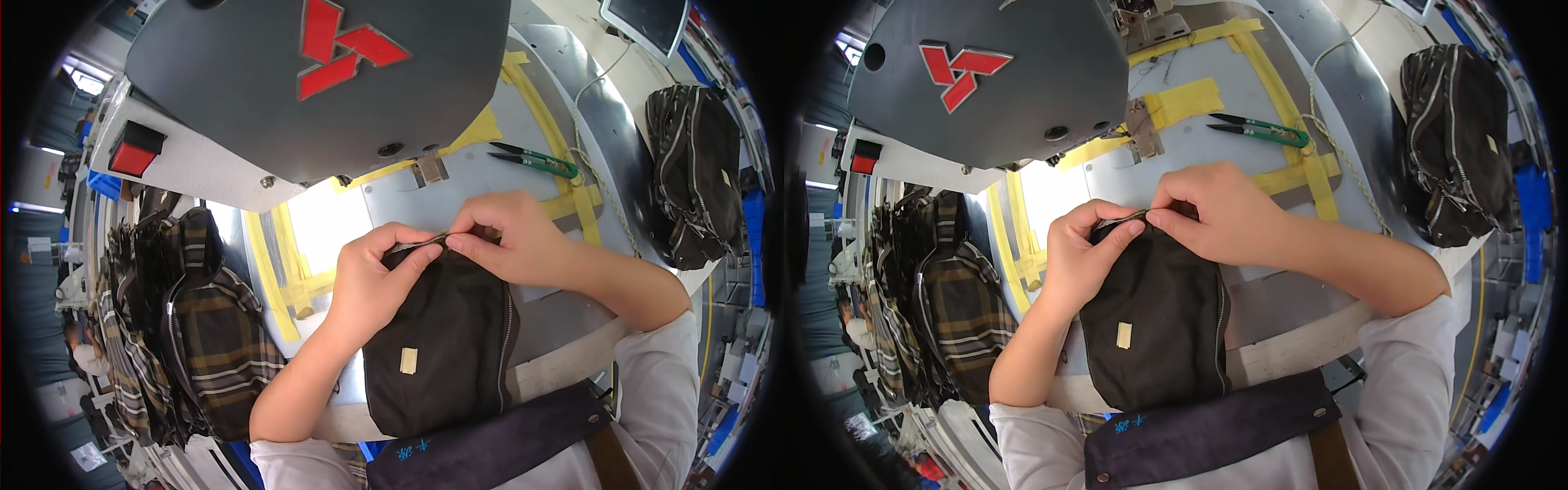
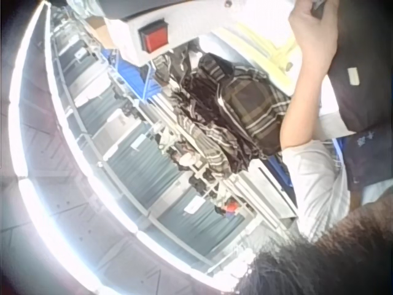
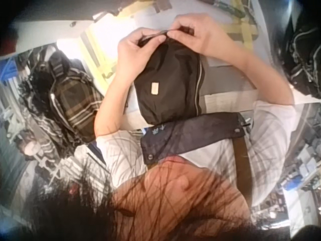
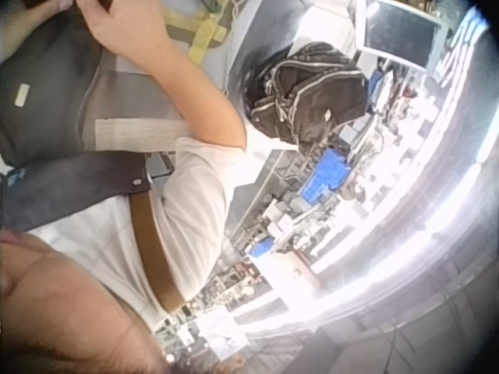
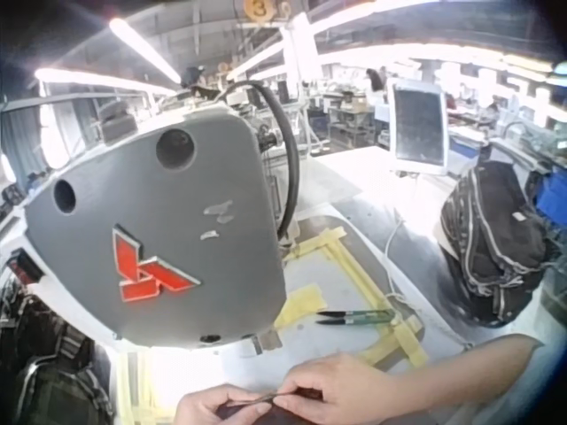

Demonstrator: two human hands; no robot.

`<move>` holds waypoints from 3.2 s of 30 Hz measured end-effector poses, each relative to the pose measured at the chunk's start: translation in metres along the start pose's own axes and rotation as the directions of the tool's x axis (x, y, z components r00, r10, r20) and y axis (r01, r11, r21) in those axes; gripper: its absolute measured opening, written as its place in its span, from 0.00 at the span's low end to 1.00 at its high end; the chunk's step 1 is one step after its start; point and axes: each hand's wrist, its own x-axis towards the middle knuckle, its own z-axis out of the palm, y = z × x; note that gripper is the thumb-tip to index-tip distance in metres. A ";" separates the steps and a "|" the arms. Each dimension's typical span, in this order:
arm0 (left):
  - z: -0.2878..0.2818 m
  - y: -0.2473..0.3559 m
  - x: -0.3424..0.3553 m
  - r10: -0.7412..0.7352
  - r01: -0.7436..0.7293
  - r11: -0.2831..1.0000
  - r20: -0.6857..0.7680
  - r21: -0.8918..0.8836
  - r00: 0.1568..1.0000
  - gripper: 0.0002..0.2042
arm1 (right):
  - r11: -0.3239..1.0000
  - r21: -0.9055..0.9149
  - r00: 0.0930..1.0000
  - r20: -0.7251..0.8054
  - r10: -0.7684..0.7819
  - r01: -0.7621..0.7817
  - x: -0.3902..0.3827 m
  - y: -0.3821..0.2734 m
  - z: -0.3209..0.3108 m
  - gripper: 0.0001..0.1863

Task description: The person aligns a zipper on a black bag and sews it using a sewing machine. They repeat this process for multiple bags, moving finished items aside and picking up new ones from a nearby stack.

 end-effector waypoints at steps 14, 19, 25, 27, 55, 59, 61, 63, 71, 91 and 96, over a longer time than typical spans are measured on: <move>0.000 -0.002 0.000 0.011 -0.011 0.996 -0.001 -0.085 1.000 0.06 | 0.977 0.166 0.990 0.071 0.122 -0.132 -0.002 0.001 -0.003 0.05; 0.001 -0.007 0.000 0.029 -0.037 0.990 -0.057 -0.139 0.998 0.05 | 0.971 0.106 0.975 0.080 0.205 -0.213 0.005 -0.003 -0.001 0.08; 0.001 -0.009 0.002 0.019 -0.032 0.987 -0.082 -0.160 0.996 0.05 | 0.988 0.101 0.991 -0.061 0.120 -0.113 -0.003 0.000 0.007 0.06; 0.001 -0.008 0.002 0.020 -0.030 0.989 -0.074 -0.144 0.997 0.05 | 0.991 0.079 0.992 -0.053 0.115 -0.110 -0.003 0.000 0.006 0.05; 0.004 -0.005 0.003 0.090 -0.099 0.992 -0.115 -0.074 0.989 0.04 | 0.997 0.035 0.992 -0.096 0.077 -0.074 -0.005 0.003 0.013 0.07; 0.004 -0.009 0.007 0.097 -0.100 0.995 -0.105 -0.022 0.990 0.05 | 0.998 -0.033 0.994 -0.094 0.046 -0.050 -0.002 0.007 0.013 0.07; 0.004 -0.008 0.008 0.100 -0.100 0.995 -0.099 0.000 0.990 0.05 | 0.998 -0.035 0.996 -0.083 0.042 -0.045 -0.002 0.006 0.011 0.07; 0.005 -0.008 0.009 0.097 -0.095 0.995 -0.097 0.026 0.991 0.05 | 0.993 -0.089 0.994 -0.082 0.072 -0.079 0.000 0.005 0.009 0.08; 0.008 -0.002 0.015 0.061 -0.045 0.991 -0.127 0.123 0.990 0.06 | 0.977 -0.213 0.987 -0.145 -0.065 0.033 0.001 0.016 0.004 0.07; -0.003 0.003 0.063 -0.014 0.052 0.926 -0.103 0.373 0.995 0.08 | 0.936 -0.271 0.974 -0.060 0.217 -0.225 0.056 0.019 -0.014 0.08; -0.005 0.007 0.073 -0.079 0.108 0.897 -0.086 0.429 0.993 0.14 | 0.897 -0.300 0.945 -0.061 0.322 -0.325 0.066 0.017 -0.019 0.08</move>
